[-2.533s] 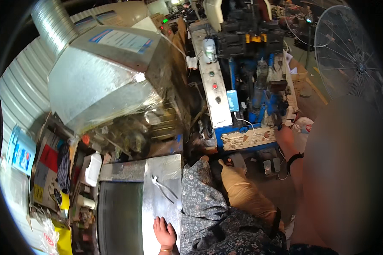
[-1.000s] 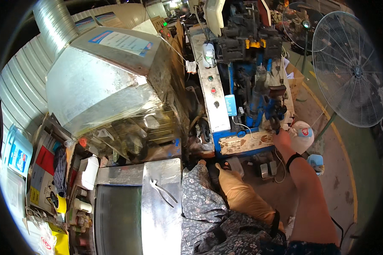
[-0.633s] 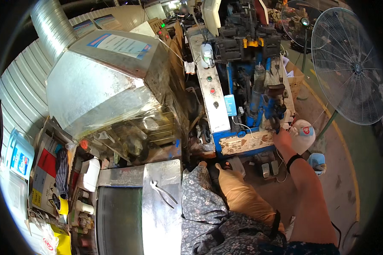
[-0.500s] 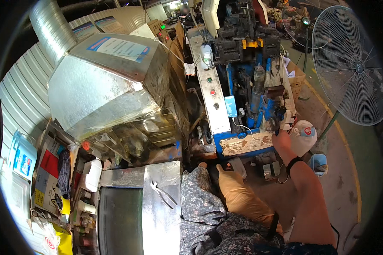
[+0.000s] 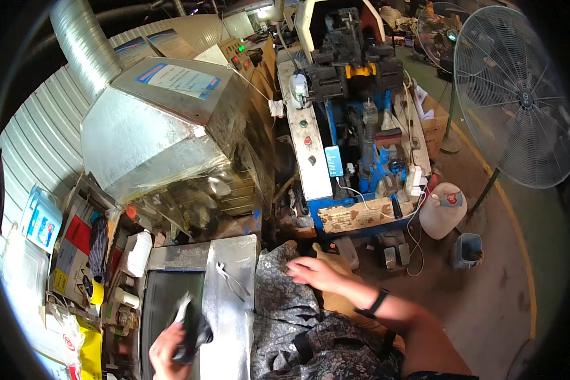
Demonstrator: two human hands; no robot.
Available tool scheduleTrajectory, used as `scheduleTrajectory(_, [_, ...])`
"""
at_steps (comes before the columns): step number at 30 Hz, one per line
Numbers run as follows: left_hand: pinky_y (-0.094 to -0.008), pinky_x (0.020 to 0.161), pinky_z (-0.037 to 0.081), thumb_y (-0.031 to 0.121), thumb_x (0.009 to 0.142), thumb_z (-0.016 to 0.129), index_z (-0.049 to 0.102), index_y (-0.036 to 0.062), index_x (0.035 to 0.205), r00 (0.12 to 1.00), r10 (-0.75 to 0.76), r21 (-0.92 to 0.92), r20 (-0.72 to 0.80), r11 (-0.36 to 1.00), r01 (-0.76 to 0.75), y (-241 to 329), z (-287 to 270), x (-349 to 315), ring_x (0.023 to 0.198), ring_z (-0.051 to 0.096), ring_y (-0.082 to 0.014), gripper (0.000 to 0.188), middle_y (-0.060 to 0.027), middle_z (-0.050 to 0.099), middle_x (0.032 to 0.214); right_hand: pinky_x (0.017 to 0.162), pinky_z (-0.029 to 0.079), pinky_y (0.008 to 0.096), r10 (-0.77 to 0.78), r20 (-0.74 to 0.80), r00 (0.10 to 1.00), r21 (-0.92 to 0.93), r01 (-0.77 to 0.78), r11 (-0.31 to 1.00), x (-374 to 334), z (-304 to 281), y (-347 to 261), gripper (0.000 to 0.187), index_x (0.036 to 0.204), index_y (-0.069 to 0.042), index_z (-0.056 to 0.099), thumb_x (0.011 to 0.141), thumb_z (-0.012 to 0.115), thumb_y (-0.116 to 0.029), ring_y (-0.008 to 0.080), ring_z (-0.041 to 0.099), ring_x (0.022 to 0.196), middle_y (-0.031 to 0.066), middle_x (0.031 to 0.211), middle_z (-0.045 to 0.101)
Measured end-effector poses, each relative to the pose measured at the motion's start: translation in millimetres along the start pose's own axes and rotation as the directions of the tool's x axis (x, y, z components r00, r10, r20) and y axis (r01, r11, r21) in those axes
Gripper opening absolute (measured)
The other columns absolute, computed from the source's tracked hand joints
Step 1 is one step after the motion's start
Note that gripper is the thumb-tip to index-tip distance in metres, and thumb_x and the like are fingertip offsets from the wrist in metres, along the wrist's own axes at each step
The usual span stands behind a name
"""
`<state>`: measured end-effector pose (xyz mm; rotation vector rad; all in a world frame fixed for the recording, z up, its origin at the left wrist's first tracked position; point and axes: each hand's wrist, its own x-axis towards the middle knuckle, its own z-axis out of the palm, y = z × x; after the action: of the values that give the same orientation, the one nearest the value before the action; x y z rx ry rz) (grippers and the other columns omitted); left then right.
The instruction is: Operating a shoe-lasting machine to shape shoes on a production line.
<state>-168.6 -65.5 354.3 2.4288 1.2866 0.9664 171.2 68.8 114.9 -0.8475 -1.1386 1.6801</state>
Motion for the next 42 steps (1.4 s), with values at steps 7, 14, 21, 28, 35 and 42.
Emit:
scheduleTrajectory(7, [-0.0361, 0.109, 0.040, 0.007, 0.083, 0.057, 0.056, 0.0113, 0.132, 0.367, 0.601, 0.007, 0.710, 0.515, -0.857, -2, 85, 41, 0.127, 0.053, -0.0231, 0.049, -0.0031, 0.053, 0.143, 0.093, 0.049, 0.0303, -0.467, -0.355, 0.810, -0.389, 0.326, 0.862, 42, 56, -82, 0.028, 0.115, 0.001, 0.064, 0.100, 0.057, -0.021, 0.0171, 0.064, 0.105, 0.0141, 0.109, 0.070])
scheduleTrajectory(14, [-0.0338, 0.100, 0.044, 0.032, 0.101, 0.054, 0.059, -0.0003, 0.123, 0.696, -0.653, -0.789, 0.300, 0.241, 0.566, -93, 218, 46, 0.116, 0.056, -0.0216, 0.039, -0.0122, 0.061, 0.124, 0.068, 0.058, 0.0383, -0.506, 0.027, 0.862, -0.748, 0.353, 0.562, -3, 69, -31, 0.023, 0.107, -0.011, 0.068, 0.092, 0.067, -0.028, 0.0302, 0.071, 0.083, 0.0111, 0.097, 0.073])
scheduleTrajectory(21, [-0.0304, 0.067, 0.053, 0.033, 0.100, 0.051, 0.065, 0.0066, 0.096, 0.571, -0.695, -0.872, 0.438, -0.173, 0.458, -110, 254, 40, 0.074, 0.064, -0.0172, 0.031, -0.0061, 0.068, 0.085, 0.059, 0.054, 0.0449, -0.366, 0.208, 0.907, -0.789, 0.377, 0.485, 2, 74, -49, 0.029, 0.110, -0.013, 0.067, 0.093, 0.064, -0.037, 0.0387, 0.068, 0.070, 0.0195, 0.075, 0.068])
scheduleTrajectory(28, [-0.0389, 0.109, 0.036, 0.030, 0.096, 0.057, 0.040, -0.0074, 0.139, 0.878, -0.477, -0.643, -0.035, 0.683, 0.346, -89, 237, 23, 0.129, 0.046, -0.0325, 0.060, -0.0236, 0.049, 0.136, 0.061, 0.055, 0.0413, -0.360, 0.162, 0.919, -0.772, 0.345, 0.534, 17, 78, -31, 0.027, 0.109, -0.012, 0.068, 0.092, 0.065, -0.033, 0.0347, 0.069, 0.071, 0.0161, 0.079, 0.070])
scheduleTrajectory(35, [-0.0394, 0.114, 0.032, 0.013, 0.079, 0.079, 0.034, -0.0050, 0.144, 0.902, -0.427, -0.481, -0.063, 0.805, 0.348, -100, 239, 6, 0.137, 0.040, -0.0310, 0.081, -0.0229, 0.038, 0.149, 0.064, 0.056, 0.0409, -0.249, 0.225, 0.942, -0.795, 0.325, 0.513, 36, 83, -29, 0.027, 0.112, -0.012, 0.066, 0.094, 0.062, -0.032, 0.0322, 0.070, 0.073, 0.0111, 0.082, 0.072])
scheduleTrajectory(42, [-0.0431, 0.117, 0.025, 0.016, 0.082, 0.078, 0.037, -0.0029, 0.141, 0.831, -0.556, -0.608, 0.002, 0.659, 0.443, -98, 234, 11, 0.142, 0.032, -0.0383, 0.074, -0.0267, 0.033, 0.151, 0.093, 0.050, 0.0346, -0.038, -0.093, 0.995, -0.437, -0.006, 0.900, -8, 78, 21, 0.050, 0.139, -0.009, 0.052, 0.095, 0.064, -0.029, 0.0262, 0.066, 0.111, 0.0170, 0.124, 0.065])
